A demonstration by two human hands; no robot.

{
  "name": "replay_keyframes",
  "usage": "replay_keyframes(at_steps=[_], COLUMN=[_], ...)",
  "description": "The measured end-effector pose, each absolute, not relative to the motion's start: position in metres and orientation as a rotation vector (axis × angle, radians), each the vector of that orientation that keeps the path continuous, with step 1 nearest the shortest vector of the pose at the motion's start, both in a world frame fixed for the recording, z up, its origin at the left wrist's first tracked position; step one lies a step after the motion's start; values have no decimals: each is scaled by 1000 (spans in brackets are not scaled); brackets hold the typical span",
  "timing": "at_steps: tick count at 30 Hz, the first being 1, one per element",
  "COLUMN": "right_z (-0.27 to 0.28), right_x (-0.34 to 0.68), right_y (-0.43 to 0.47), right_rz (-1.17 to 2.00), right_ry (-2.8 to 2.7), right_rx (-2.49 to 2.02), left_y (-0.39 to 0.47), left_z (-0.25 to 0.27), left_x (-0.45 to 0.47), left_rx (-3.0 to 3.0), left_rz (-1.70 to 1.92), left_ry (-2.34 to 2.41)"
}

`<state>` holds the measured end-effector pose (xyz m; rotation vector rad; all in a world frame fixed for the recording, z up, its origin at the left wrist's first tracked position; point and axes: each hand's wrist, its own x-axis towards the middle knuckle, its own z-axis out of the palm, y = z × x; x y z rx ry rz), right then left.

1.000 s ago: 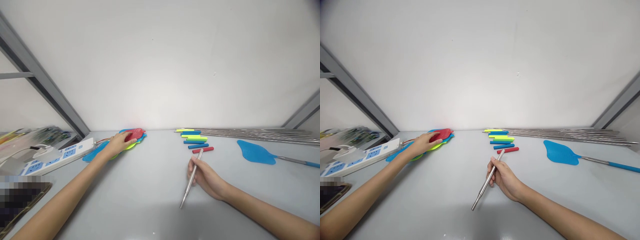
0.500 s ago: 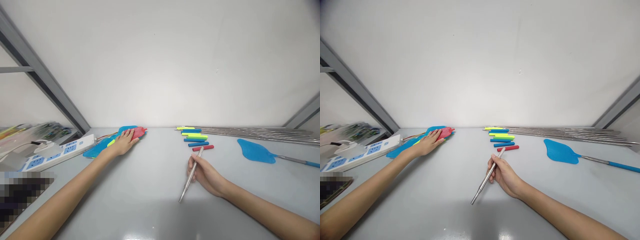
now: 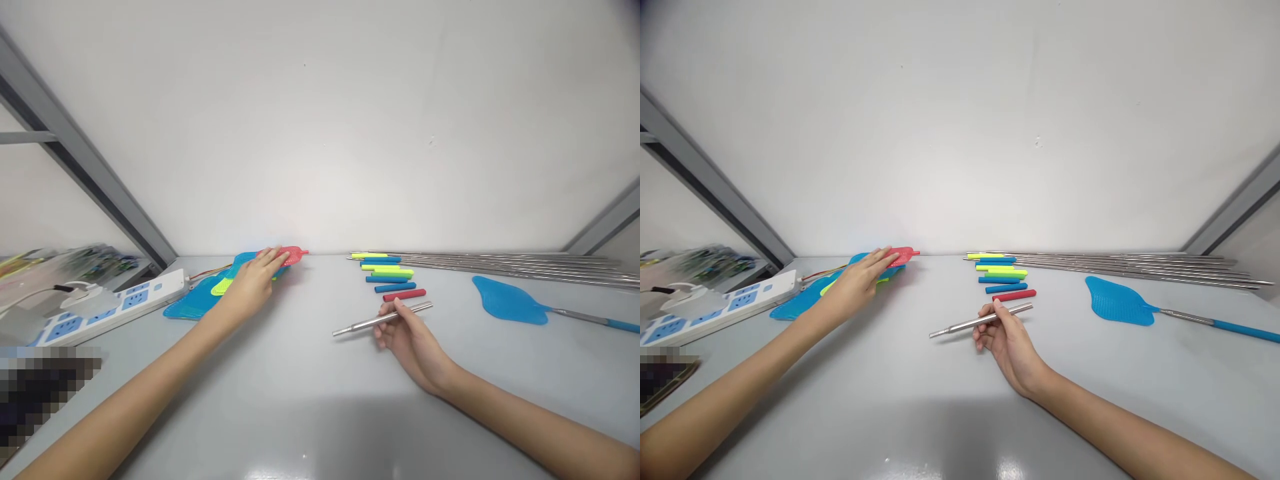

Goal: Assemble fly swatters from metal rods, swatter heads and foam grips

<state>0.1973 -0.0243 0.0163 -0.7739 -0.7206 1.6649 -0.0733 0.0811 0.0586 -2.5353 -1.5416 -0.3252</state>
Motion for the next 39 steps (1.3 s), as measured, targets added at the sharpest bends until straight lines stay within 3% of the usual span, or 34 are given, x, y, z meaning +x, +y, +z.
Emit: replay_keyframes(at_steps=[17,23,29,39], right_z=[14,13,13,10], right_x=[195,196,196,199], right_y=[-23,-22,-22,-18], right_rz=[1517,1518,1503,1366], right_ry=[-658,-641,-611,-536], right_rx=[-857,-869,-863,-888], left_y=[22,28,40,33], left_z=[53,45,34,36], left_x=[-35,-34,-41,-31], left_rx=[-2980,-2900,-2879,-2953], left_rz=[-44,-287,-224,-491], left_ry=[-1538,-1576,-1722,-1714])
